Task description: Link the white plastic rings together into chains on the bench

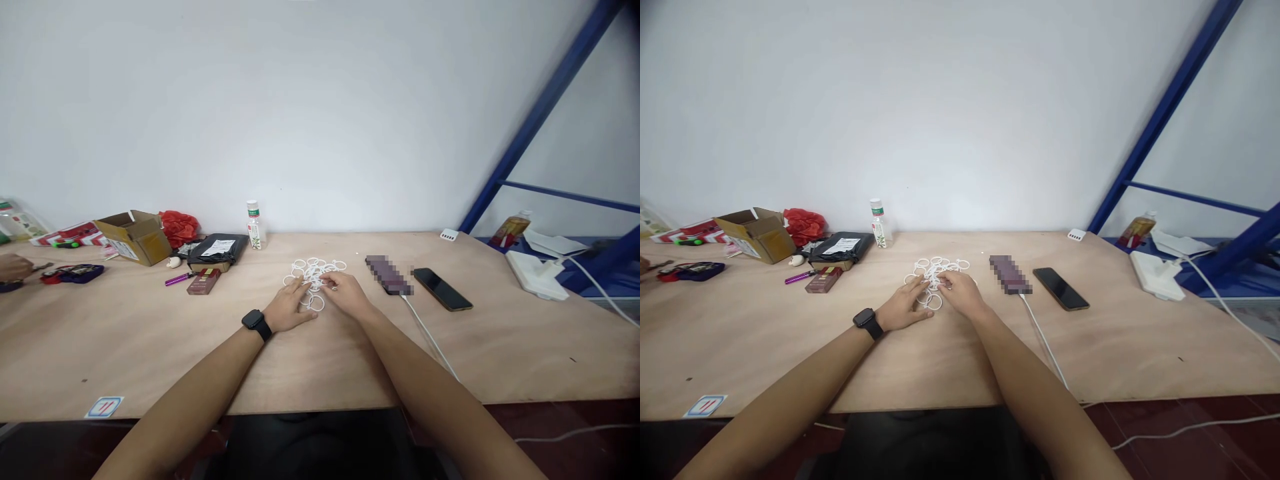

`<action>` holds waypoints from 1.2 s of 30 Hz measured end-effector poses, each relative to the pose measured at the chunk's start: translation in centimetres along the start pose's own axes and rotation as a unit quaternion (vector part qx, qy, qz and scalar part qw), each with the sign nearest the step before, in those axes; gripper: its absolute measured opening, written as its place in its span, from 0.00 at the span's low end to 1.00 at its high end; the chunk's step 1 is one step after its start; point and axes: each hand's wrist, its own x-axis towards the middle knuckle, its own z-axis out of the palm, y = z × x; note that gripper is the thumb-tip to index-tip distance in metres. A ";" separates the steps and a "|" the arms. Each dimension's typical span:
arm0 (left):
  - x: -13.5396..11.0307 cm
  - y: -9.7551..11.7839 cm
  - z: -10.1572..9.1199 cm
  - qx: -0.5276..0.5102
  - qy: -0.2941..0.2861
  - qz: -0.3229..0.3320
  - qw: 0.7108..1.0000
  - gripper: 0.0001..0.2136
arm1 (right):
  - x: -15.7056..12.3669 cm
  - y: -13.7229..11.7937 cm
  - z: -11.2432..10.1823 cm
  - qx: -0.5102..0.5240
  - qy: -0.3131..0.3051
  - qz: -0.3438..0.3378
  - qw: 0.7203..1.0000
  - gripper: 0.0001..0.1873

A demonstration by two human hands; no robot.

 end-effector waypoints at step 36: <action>4.5 -0.7 -0.5 0.021 -0.036 0.008 0.999 0.33 | 4.1 3.1 0.8 -0.126 -0.151 0.076 0.978 0.33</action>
